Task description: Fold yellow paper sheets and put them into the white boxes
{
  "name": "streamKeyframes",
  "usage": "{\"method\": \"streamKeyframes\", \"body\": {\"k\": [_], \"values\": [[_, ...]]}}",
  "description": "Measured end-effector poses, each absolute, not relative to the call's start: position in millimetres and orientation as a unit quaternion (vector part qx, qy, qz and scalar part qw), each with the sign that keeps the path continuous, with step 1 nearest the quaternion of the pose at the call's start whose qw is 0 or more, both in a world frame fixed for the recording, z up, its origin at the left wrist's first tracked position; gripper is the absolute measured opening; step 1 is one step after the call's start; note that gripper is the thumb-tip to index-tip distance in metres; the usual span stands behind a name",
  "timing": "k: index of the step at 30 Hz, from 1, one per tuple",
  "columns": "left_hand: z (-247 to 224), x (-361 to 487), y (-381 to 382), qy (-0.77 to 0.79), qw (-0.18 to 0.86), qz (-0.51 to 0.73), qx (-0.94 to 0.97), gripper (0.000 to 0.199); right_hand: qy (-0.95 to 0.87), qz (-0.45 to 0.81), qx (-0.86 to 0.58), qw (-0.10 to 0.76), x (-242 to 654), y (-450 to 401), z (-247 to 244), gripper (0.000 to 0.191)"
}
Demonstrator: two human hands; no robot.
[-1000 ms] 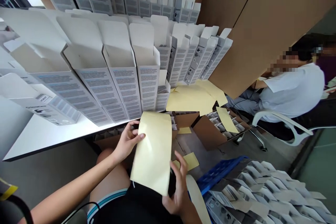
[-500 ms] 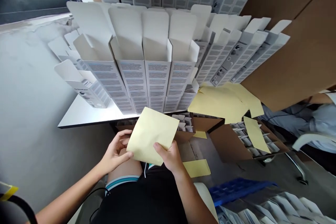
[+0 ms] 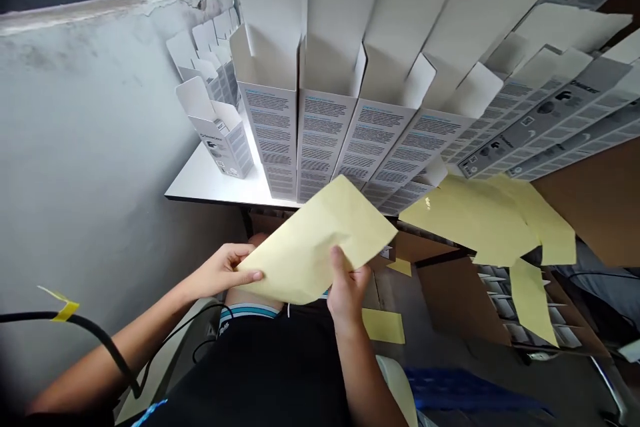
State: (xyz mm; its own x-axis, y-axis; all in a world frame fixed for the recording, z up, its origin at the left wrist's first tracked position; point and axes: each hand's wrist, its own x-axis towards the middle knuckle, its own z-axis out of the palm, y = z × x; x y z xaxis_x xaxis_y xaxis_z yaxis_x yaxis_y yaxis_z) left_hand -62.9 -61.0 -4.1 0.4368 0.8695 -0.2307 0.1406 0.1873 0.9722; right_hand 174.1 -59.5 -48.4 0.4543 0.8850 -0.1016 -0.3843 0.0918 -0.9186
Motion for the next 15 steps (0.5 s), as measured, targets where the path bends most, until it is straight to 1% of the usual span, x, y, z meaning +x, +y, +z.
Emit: {"method": "streamKeyframes", "body": {"k": [2,4,9,12,15], "values": [[-3,-72,-61,0.456,0.632,0.269,0.566,0.026,-0.226,0.419,-0.511,0.716,179,-62,-46,0.048],[-1,-81,-60,0.454,0.637,0.263,0.565,0.029,-0.213,0.401,-0.524,0.721,185,-68,-44,0.052],[4,-88,-53,0.459,0.617,0.302,0.564,0.036,-0.186,0.392,-0.548,0.715,205,-86,-51,0.054],[6,-86,-48,0.453,0.623,0.307,0.559,0.036,-0.225,0.366,-0.55,0.716,231,-89,-68,0.053],[8,-83,-41,0.446,0.607,0.313,0.579,0.036,-0.277,0.277,-0.574,0.72,271,-85,-82,0.055]]}}
